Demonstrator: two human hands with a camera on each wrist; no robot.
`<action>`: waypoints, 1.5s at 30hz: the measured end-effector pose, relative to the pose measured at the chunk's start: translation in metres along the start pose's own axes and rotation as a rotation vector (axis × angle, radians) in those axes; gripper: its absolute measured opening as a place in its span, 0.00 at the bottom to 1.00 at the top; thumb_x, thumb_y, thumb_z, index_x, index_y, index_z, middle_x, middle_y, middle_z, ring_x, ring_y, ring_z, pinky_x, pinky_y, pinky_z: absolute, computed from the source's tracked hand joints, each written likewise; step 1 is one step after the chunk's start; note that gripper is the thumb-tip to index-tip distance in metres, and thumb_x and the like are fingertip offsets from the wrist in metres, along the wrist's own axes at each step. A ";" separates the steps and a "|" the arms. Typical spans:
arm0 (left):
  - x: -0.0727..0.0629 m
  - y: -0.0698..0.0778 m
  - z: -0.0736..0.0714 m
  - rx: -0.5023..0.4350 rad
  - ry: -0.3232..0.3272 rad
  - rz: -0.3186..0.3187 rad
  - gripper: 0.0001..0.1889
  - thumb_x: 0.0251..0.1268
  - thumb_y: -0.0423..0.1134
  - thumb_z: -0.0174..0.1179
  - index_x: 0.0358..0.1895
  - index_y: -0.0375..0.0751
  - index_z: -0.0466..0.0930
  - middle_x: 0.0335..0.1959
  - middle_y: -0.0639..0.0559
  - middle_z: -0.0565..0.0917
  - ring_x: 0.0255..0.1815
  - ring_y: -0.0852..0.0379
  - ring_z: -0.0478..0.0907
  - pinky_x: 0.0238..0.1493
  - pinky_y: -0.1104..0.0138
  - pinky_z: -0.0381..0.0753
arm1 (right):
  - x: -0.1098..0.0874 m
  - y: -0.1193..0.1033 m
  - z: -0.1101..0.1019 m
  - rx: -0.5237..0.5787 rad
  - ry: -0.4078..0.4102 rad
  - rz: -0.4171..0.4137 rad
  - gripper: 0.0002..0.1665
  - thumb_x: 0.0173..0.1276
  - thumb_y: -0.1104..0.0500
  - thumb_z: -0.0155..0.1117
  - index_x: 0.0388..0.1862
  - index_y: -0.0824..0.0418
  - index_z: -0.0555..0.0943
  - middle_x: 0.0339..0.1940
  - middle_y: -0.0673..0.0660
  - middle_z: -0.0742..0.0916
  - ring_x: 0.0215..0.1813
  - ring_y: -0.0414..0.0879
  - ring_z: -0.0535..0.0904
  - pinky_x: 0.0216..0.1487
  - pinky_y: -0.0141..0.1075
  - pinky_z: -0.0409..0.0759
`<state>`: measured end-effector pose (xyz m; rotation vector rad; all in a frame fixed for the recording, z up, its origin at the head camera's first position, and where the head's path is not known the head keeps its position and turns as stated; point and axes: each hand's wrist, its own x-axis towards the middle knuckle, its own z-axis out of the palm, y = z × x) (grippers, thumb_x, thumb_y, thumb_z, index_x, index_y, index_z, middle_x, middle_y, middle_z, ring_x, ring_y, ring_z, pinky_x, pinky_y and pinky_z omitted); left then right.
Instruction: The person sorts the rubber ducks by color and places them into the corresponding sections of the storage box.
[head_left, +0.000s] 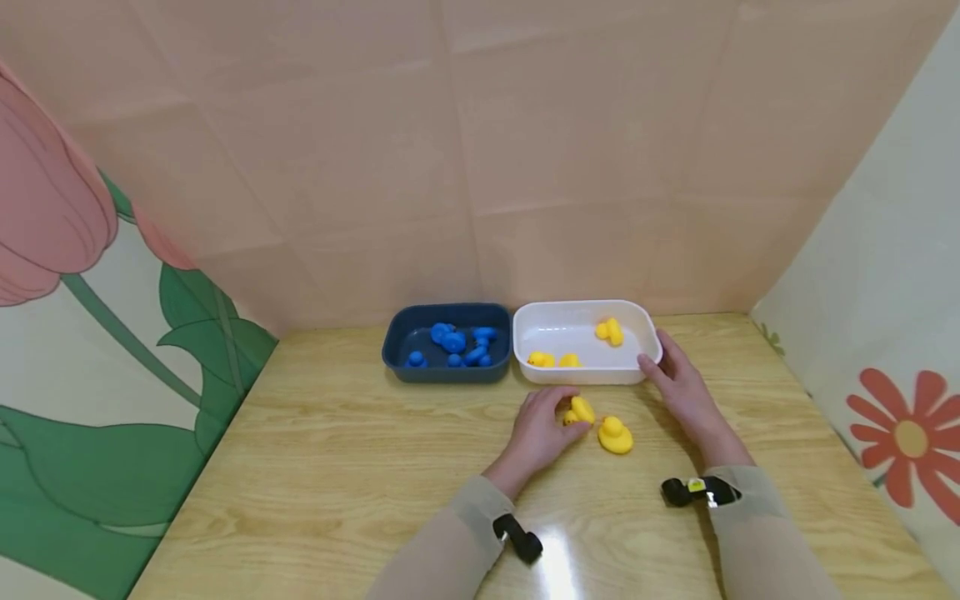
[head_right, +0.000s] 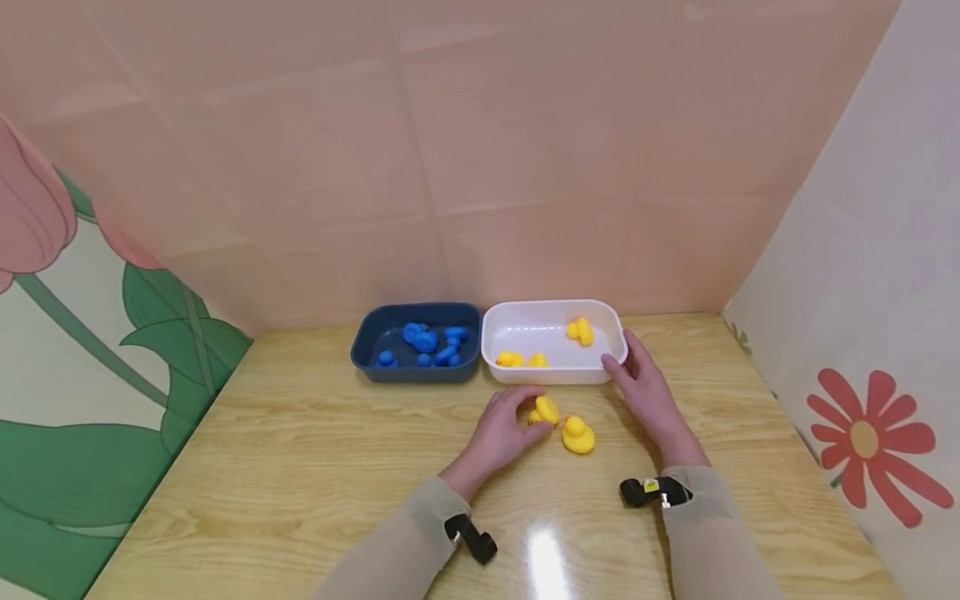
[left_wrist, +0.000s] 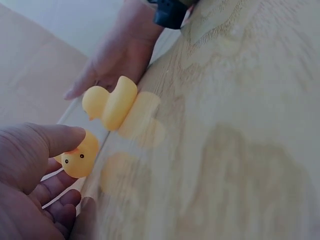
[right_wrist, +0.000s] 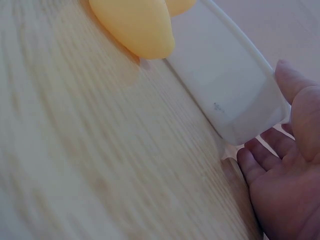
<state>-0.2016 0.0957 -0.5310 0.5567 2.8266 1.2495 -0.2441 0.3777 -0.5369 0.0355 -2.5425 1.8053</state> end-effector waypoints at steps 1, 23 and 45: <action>0.000 0.000 -0.001 -0.011 -0.003 -0.006 0.27 0.72 0.48 0.79 0.70 0.50 0.84 0.63 0.59 0.86 0.63 0.58 0.76 0.67 0.64 0.76 | -0.001 0.000 0.000 -0.004 0.000 0.002 0.55 0.88 0.37 0.56 0.95 0.52 0.35 0.93 0.64 0.48 0.91 0.67 0.46 0.86 0.65 0.49; 0.009 0.031 -0.051 -0.067 0.043 0.021 0.25 0.74 0.45 0.76 0.71 0.52 0.83 0.65 0.57 0.84 0.67 0.52 0.78 0.72 0.60 0.77 | -0.001 0.002 -0.005 -0.047 0.009 0.032 0.59 0.85 0.30 0.55 0.94 0.49 0.34 0.93 0.63 0.46 0.91 0.68 0.44 0.85 0.67 0.49; 0.061 0.032 -0.076 0.006 0.185 0.100 0.27 0.77 0.46 0.74 0.73 0.46 0.81 0.65 0.53 0.86 0.66 0.50 0.76 0.67 0.59 0.78 | -0.002 0.002 0.003 -0.004 0.006 0.005 0.59 0.85 0.32 0.57 0.95 0.49 0.36 0.93 0.63 0.49 0.91 0.66 0.46 0.86 0.65 0.50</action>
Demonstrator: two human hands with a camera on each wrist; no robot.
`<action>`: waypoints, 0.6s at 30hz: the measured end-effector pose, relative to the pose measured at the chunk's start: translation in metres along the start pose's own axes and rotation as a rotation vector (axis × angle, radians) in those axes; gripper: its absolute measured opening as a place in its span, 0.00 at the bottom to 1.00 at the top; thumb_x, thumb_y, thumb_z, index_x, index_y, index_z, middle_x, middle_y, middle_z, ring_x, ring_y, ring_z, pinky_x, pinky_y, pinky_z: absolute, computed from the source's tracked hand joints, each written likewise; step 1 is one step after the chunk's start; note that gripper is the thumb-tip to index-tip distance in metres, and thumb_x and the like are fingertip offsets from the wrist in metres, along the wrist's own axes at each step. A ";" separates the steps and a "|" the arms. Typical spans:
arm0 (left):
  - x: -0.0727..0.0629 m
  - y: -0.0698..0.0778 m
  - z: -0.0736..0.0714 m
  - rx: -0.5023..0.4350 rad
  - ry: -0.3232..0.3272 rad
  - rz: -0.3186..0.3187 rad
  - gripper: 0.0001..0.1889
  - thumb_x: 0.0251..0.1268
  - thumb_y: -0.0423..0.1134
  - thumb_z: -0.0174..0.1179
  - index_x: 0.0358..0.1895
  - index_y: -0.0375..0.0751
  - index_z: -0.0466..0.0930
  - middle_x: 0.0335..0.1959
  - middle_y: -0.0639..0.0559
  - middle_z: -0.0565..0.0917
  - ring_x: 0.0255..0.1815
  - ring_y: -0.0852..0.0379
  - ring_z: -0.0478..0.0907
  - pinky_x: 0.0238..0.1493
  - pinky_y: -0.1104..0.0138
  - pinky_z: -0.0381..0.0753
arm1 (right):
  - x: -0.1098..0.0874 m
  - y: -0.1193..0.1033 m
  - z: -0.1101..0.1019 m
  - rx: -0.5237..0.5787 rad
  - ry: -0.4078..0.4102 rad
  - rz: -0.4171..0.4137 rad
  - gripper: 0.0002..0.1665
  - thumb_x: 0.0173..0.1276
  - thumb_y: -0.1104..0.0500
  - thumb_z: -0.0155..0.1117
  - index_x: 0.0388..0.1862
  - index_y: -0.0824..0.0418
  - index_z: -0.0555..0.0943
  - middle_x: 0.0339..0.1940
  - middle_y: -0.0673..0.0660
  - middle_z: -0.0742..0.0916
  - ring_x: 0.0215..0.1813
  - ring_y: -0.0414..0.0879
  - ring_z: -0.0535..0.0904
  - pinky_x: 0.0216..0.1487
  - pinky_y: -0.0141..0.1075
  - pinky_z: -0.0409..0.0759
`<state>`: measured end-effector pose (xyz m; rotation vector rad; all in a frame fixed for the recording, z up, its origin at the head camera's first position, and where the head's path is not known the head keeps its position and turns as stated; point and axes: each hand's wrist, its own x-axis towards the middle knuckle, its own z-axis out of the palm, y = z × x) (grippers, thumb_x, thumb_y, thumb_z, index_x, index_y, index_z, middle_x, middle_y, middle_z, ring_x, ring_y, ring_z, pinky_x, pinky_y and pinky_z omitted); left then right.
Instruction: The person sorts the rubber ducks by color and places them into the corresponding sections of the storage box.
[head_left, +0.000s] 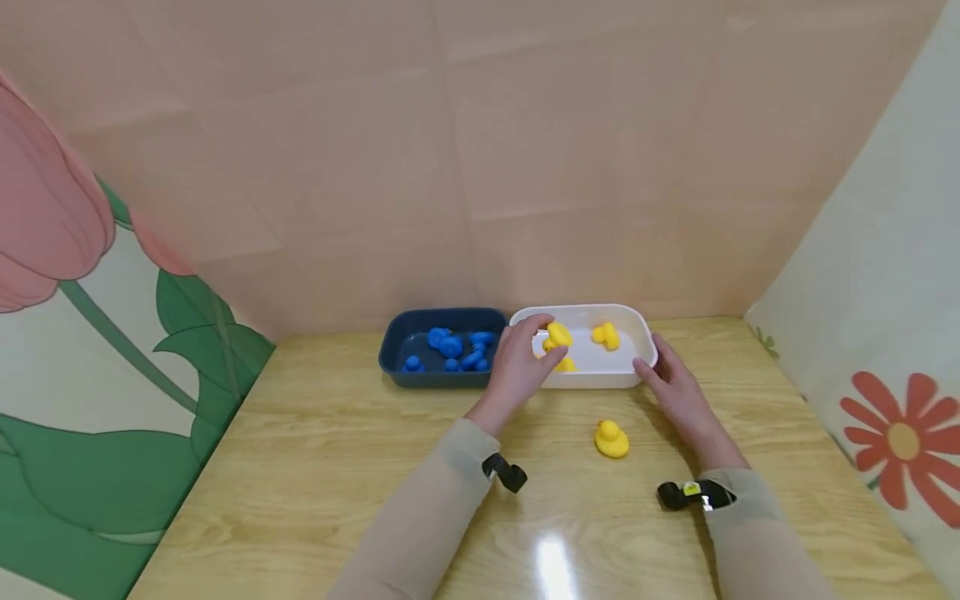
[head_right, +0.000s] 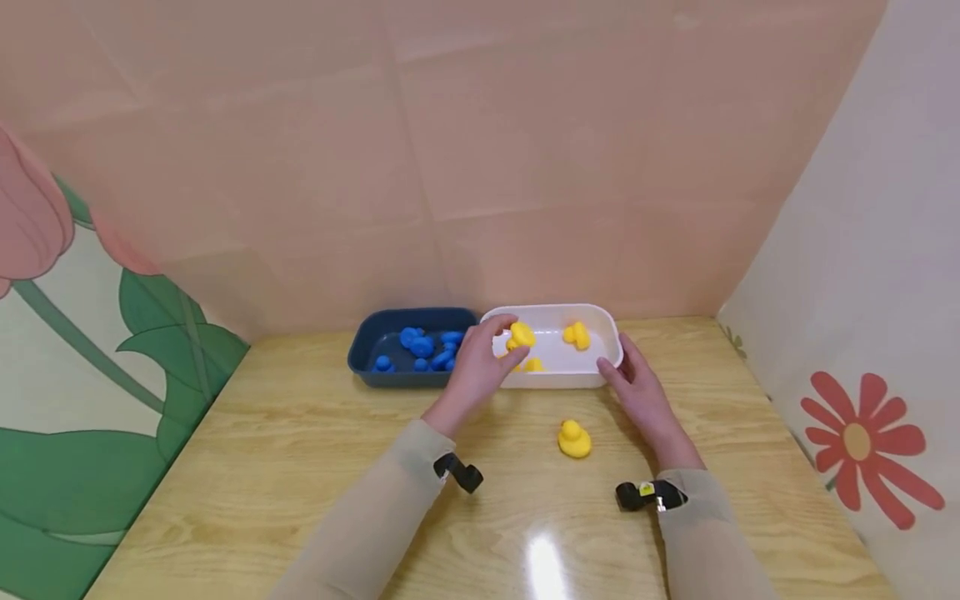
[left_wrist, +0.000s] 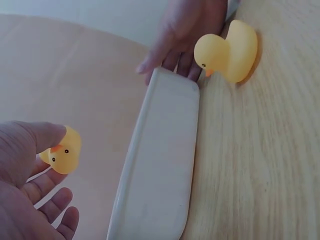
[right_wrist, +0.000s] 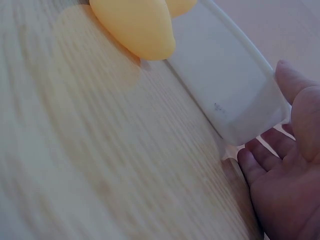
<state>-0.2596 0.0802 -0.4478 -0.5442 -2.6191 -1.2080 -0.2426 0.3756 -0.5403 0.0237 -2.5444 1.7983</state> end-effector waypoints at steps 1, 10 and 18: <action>0.002 0.000 0.001 0.006 0.003 -0.001 0.26 0.77 0.46 0.74 0.74 0.47 0.81 0.66 0.53 0.86 0.66 0.50 0.76 0.67 0.59 0.78 | 0.000 0.000 0.000 -0.001 0.000 0.002 0.59 0.85 0.31 0.57 0.95 0.49 0.36 0.93 0.63 0.48 0.91 0.66 0.46 0.86 0.65 0.50; 0.018 0.001 0.007 0.040 0.006 -0.041 0.28 0.79 0.49 0.72 0.76 0.47 0.80 0.68 0.52 0.85 0.69 0.48 0.75 0.69 0.57 0.78 | -0.004 0.001 -0.004 -0.003 0.013 -0.007 0.57 0.87 0.35 0.57 0.95 0.51 0.36 0.93 0.64 0.49 0.91 0.67 0.46 0.85 0.66 0.50; 0.023 -0.004 0.014 0.042 0.009 -0.074 0.27 0.79 0.47 0.71 0.76 0.46 0.80 0.69 0.50 0.85 0.70 0.47 0.75 0.71 0.54 0.76 | -0.005 0.003 -0.003 -0.023 0.009 0.020 0.56 0.87 0.35 0.57 0.95 0.50 0.35 0.93 0.63 0.48 0.91 0.67 0.45 0.85 0.66 0.50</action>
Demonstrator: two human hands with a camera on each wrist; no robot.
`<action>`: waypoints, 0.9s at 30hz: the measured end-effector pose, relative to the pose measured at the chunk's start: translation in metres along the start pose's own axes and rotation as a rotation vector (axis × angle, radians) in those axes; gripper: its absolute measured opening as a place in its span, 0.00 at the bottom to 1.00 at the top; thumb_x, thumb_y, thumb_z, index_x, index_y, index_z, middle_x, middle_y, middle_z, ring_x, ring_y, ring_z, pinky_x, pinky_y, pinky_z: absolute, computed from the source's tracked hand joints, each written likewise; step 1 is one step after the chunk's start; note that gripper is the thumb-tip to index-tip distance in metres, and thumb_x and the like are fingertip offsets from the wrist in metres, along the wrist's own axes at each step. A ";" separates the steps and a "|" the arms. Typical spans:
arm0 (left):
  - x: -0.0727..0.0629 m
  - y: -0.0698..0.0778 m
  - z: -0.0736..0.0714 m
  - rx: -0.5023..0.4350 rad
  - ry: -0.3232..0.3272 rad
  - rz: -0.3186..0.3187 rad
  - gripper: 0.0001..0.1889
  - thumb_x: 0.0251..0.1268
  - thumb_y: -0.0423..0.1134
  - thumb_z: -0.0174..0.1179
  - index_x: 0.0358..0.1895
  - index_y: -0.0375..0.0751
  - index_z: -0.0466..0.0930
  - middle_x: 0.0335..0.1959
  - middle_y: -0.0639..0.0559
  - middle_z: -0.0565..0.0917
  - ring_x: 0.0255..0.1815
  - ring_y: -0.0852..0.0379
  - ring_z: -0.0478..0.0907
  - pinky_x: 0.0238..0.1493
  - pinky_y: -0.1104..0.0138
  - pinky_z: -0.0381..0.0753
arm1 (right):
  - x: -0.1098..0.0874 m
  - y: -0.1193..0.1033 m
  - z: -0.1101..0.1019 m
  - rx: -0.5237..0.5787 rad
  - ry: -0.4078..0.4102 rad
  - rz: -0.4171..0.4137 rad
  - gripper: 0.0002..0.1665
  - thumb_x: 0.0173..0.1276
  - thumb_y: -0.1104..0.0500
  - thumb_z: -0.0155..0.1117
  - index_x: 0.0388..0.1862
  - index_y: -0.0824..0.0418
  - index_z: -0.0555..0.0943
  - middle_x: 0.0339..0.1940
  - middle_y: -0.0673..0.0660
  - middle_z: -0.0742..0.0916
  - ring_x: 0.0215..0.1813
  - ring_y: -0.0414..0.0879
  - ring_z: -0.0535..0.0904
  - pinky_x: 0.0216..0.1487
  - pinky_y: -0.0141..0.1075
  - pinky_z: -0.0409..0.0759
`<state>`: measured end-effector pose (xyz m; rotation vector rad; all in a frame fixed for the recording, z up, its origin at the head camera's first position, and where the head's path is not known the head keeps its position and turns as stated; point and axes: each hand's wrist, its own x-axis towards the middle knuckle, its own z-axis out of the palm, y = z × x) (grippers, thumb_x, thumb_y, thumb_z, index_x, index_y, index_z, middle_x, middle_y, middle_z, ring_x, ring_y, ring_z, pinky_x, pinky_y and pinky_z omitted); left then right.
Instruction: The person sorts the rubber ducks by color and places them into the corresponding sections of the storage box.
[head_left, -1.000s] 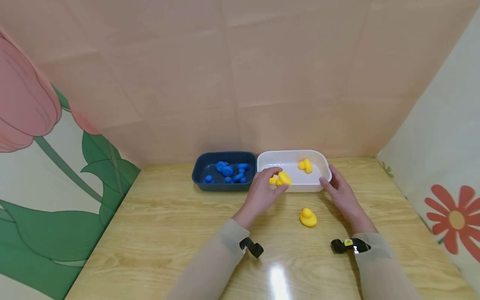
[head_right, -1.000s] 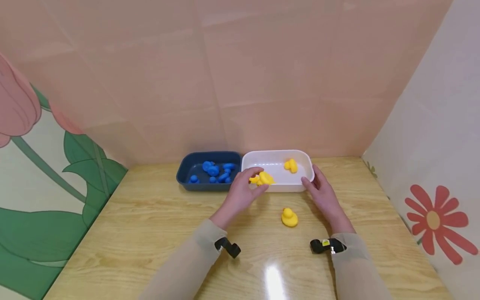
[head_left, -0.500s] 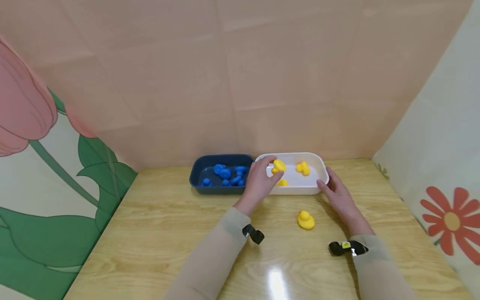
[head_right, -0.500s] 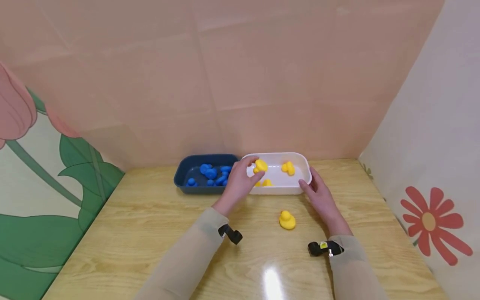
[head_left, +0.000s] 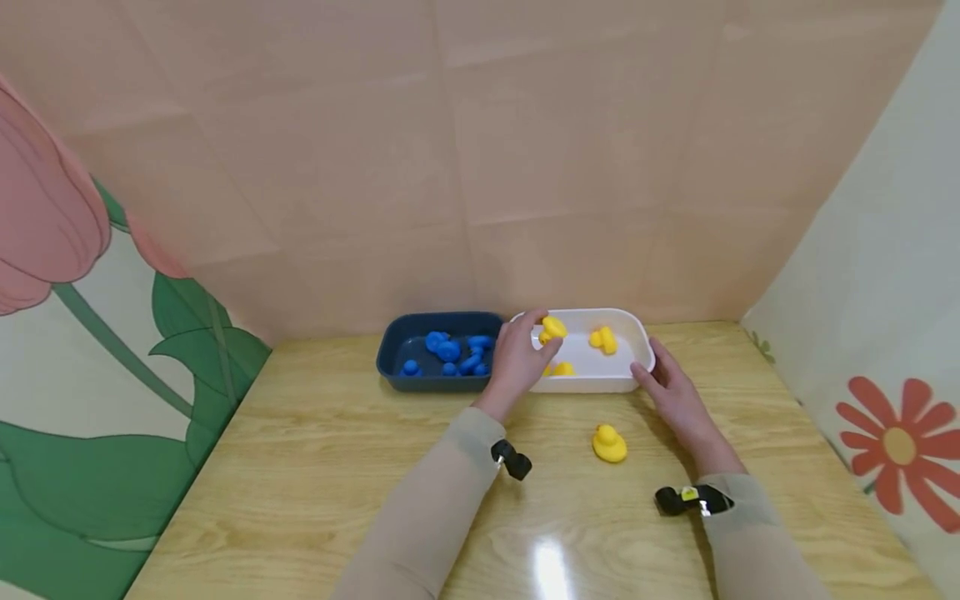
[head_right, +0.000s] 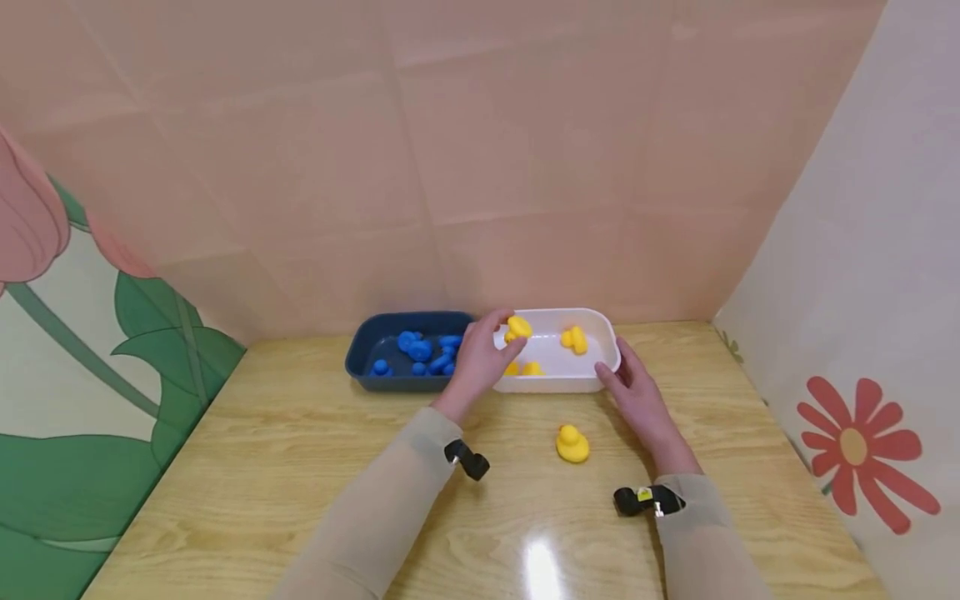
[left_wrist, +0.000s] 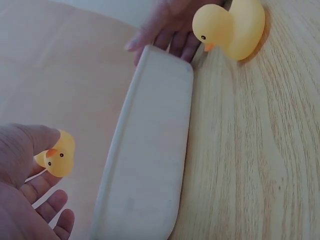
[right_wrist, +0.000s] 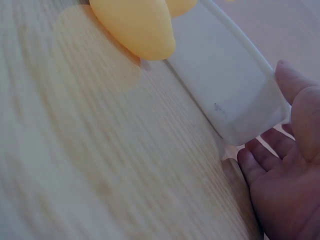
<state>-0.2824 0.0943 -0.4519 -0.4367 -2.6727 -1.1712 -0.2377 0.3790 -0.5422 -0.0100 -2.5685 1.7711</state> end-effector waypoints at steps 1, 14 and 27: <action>0.001 0.000 0.001 0.005 0.001 -0.002 0.27 0.79 0.47 0.71 0.76 0.46 0.80 0.69 0.50 0.85 0.69 0.47 0.75 0.71 0.54 0.76 | 0.001 0.001 0.000 -0.003 -0.002 0.004 0.56 0.88 0.35 0.57 0.95 0.49 0.35 0.93 0.63 0.48 0.91 0.67 0.45 0.85 0.66 0.50; 0.007 -0.009 0.006 0.013 0.007 -0.049 0.28 0.80 0.49 0.71 0.78 0.48 0.78 0.76 0.53 0.80 0.76 0.45 0.72 0.77 0.53 0.73 | 0.002 -0.002 0.002 -0.004 -0.005 0.005 0.57 0.86 0.32 0.56 0.95 0.48 0.35 0.94 0.61 0.47 0.91 0.67 0.44 0.85 0.66 0.51; 0.004 -0.006 0.004 -0.004 0.012 -0.041 0.29 0.80 0.48 0.71 0.78 0.48 0.78 0.76 0.53 0.80 0.76 0.46 0.71 0.77 0.53 0.72 | 0.006 0.001 0.001 -0.010 -0.003 -0.003 0.58 0.86 0.31 0.55 0.95 0.49 0.35 0.93 0.62 0.47 0.91 0.67 0.44 0.85 0.66 0.50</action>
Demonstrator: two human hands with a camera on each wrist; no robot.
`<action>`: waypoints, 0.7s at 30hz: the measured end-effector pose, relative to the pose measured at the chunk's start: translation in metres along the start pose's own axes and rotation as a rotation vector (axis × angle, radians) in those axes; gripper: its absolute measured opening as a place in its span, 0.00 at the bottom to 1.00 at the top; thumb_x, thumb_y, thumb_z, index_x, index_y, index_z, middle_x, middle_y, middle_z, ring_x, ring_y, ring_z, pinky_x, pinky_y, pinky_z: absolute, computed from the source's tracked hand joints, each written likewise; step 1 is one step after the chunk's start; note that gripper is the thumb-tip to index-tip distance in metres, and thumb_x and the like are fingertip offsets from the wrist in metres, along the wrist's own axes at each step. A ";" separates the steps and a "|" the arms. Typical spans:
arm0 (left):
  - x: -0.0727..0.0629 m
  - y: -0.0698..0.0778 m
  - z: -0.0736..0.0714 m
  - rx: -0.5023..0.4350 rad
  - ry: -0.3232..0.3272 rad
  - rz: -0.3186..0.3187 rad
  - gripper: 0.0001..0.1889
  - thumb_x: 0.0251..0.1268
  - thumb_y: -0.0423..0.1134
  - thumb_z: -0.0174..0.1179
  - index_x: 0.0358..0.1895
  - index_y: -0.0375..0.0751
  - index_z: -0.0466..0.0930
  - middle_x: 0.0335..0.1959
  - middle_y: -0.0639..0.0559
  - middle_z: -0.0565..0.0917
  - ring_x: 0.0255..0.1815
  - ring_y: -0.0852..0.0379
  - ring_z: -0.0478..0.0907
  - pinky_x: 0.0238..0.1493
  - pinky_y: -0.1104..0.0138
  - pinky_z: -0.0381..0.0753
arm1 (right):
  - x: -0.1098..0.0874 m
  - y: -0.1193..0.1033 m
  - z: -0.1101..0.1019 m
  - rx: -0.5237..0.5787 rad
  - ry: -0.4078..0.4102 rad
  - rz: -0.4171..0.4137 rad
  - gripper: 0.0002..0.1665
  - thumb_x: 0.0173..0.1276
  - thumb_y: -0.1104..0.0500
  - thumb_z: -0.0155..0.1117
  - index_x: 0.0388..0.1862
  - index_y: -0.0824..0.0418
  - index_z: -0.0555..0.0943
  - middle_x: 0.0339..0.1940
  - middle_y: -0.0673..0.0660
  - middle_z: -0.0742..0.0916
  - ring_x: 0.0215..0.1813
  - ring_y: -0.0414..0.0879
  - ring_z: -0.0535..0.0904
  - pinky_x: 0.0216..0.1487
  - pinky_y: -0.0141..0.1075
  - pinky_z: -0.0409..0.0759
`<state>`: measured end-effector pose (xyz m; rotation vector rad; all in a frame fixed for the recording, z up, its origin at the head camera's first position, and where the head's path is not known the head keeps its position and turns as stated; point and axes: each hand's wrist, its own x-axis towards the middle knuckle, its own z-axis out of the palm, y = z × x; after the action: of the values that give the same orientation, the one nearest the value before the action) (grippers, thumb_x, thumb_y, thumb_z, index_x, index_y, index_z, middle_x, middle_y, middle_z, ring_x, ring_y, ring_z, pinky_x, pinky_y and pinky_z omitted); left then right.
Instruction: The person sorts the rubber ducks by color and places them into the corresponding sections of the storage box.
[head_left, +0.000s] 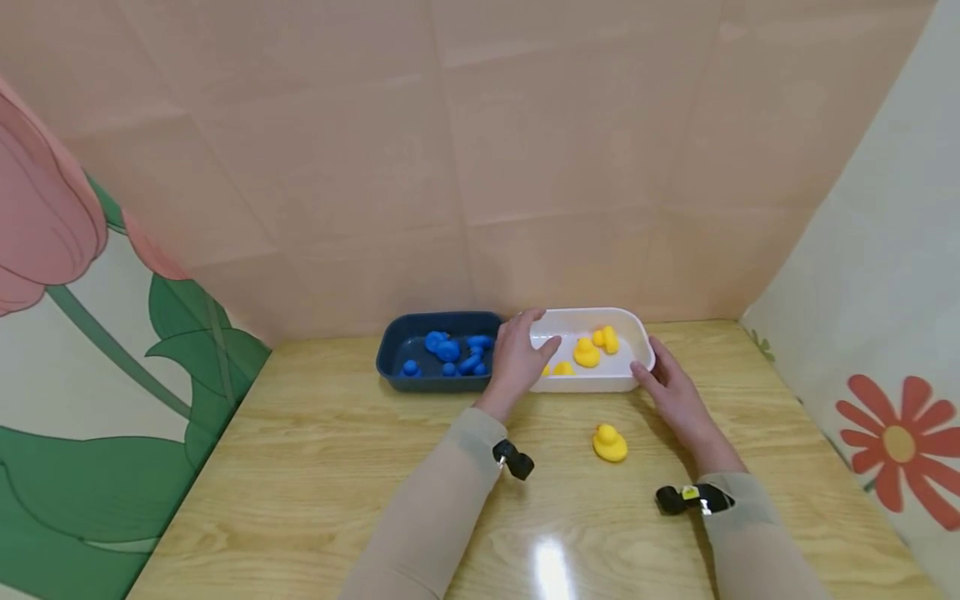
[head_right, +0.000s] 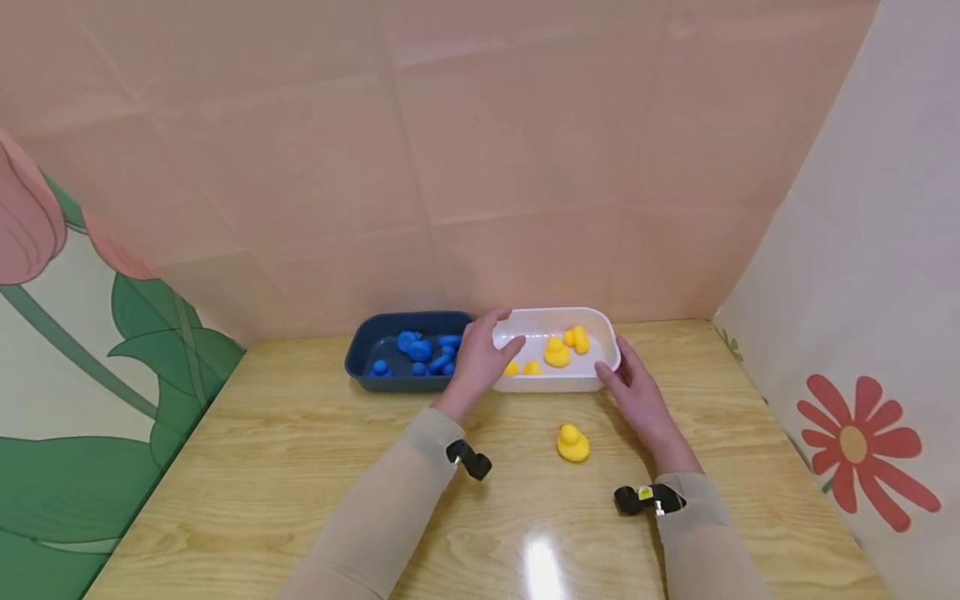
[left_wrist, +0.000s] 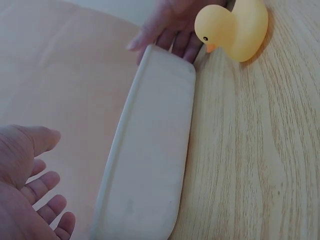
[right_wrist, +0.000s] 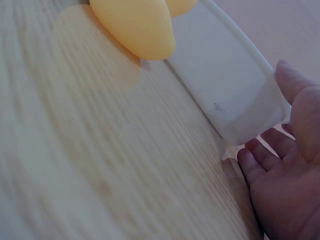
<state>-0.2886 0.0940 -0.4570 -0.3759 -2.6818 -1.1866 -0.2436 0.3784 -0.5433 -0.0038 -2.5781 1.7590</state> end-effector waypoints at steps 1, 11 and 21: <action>-0.001 0.000 0.000 -0.002 0.002 0.004 0.29 0.80 0.48 0.71 0.78 0.48 0.78 0.76 0.53 0.80 0.76 0.46 0.71 0.77 0.53 0.72 | 0.000 0.000 0.000 -0.001 0.000 0.000 0.58 0.86 0.31 0.55 0.95 0.49 0.35 0.93 0.62 0.47 0.91 0.67 0.45 0.85 0.66 0.51; -0.009 0.000 -0.004 -0.024 0.030 0.047 0.29 0.78 0.47 0.72 0.77 0.46 0.79 0.76 0.51 0.80 0.73 0.45 0.73 0.76 0.54 0.73 | -0.003 -0.008 0.001 0.019 -0.004 0.004 0.59 0.85 0.30 0.56 0.95 0.49 0.35 0.94 0.62 0.47 0.91 0.66 0.45 0.86 0.65 0.50; -0.023 0.003 -0.011 -0.071 0.051 0.066 0.30 0.79 0.48 0.72 0.78 0.47 0.78 0.76 0.53 0.80 0.73 0.45 0.73 0.74 0.54 0.75 | 0.000 -0.003 -0.001 0.013 -0.006 0.003 0.59 0.85 0.29 0.56 0.95 0.48 0.35 0.94 0.62 0.46 0.91 0.67 0.44 0.85 0.66 0.50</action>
<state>-0.2645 0.0846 -0.4537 -0.4360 -2.5691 -1.2569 -0.2432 0.3776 -0.5399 -0.0022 -2.5722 1.7801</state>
